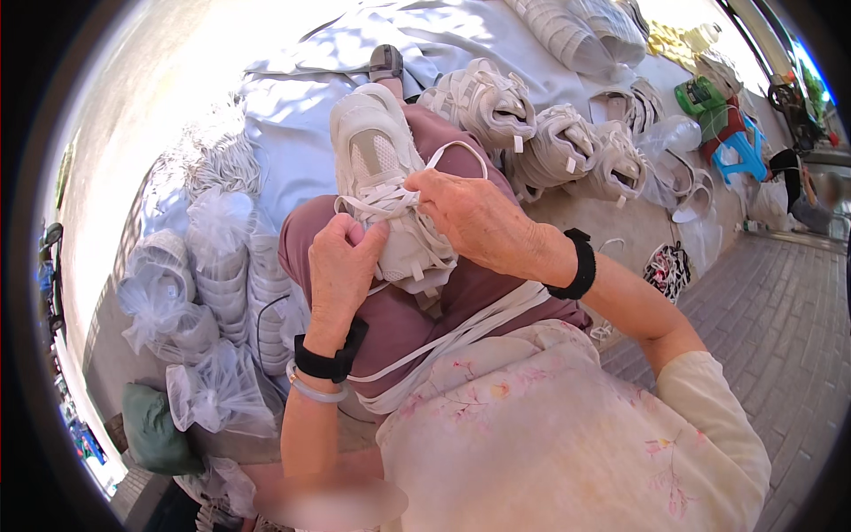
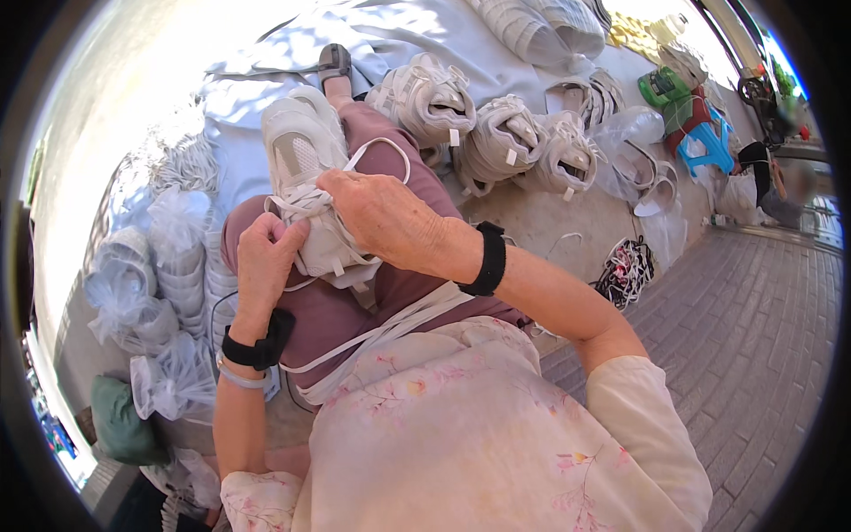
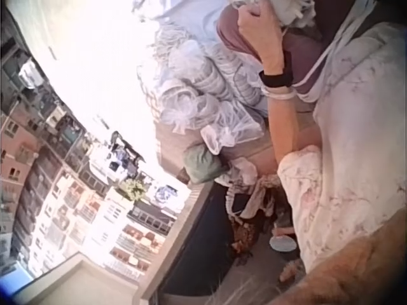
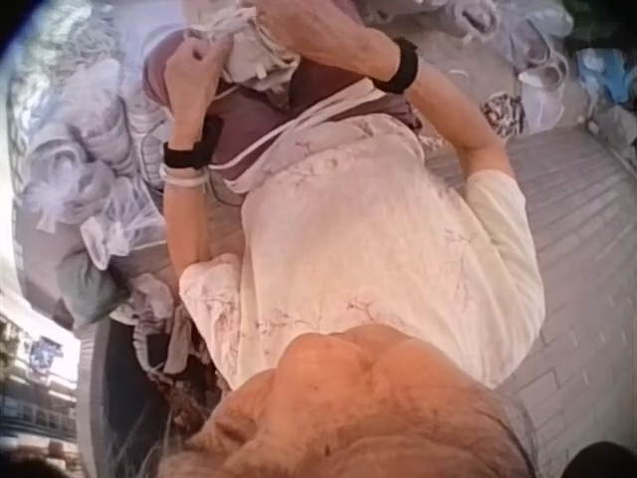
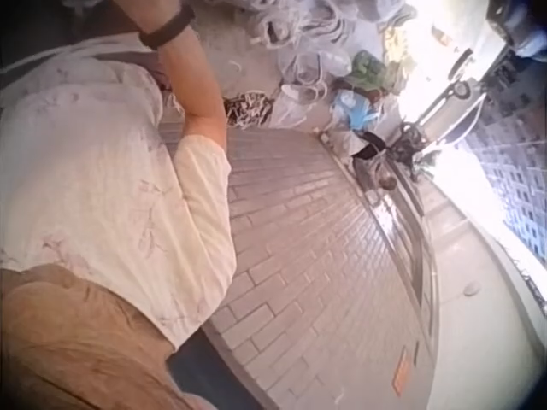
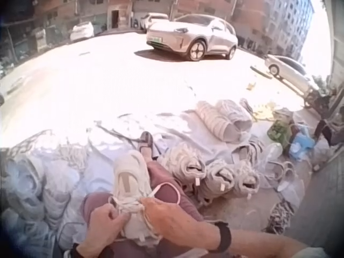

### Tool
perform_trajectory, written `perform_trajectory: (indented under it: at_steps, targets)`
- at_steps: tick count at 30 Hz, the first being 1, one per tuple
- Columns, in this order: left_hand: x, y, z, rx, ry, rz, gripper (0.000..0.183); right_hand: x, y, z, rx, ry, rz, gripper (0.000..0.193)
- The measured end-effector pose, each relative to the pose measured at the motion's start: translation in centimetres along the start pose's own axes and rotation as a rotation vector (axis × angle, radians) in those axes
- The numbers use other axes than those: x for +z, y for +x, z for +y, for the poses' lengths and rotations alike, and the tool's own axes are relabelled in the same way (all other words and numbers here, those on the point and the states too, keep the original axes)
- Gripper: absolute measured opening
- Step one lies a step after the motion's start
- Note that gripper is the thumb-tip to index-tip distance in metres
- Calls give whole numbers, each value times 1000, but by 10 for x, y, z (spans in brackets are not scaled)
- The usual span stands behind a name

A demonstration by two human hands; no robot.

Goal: Lacing a series of white athletic shoes while seated outdoors.

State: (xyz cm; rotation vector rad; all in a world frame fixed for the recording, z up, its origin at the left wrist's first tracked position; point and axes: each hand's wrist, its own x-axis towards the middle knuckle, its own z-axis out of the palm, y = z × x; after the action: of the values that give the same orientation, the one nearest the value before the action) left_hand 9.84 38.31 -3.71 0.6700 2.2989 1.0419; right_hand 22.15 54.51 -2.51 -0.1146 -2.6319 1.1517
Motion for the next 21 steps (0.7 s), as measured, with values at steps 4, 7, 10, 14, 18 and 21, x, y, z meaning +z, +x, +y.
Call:
perform_trajectory:
  at_steps: [4, 7, 10, 14, 18, 21]
  targets:
    - [3, 3, -7, -48, -72, -4, 39, 0, -1, 1, 53, -43, -89, 18]
    - [0, 3, 0, -91, -86, -12, 38, 10, -2, -3, 7, -35, 9, 9]
    - [0, 3, 3, -92, -64, -32, 39, 18, 0, 0, 115, -8, -9, 9]
    - [0, 5, -2, -100, -53, -28, 37, 19, 3, -3, 156, -57, 3, 10]
    - [1, 7, -3, -125, -64, -47, 34, 18, 5, -9, 194, -157, -68, 9]
    - [2, 8, 0, -150, -92, -58, 33, 12, 10, -13, 175, -217, -139, 10]
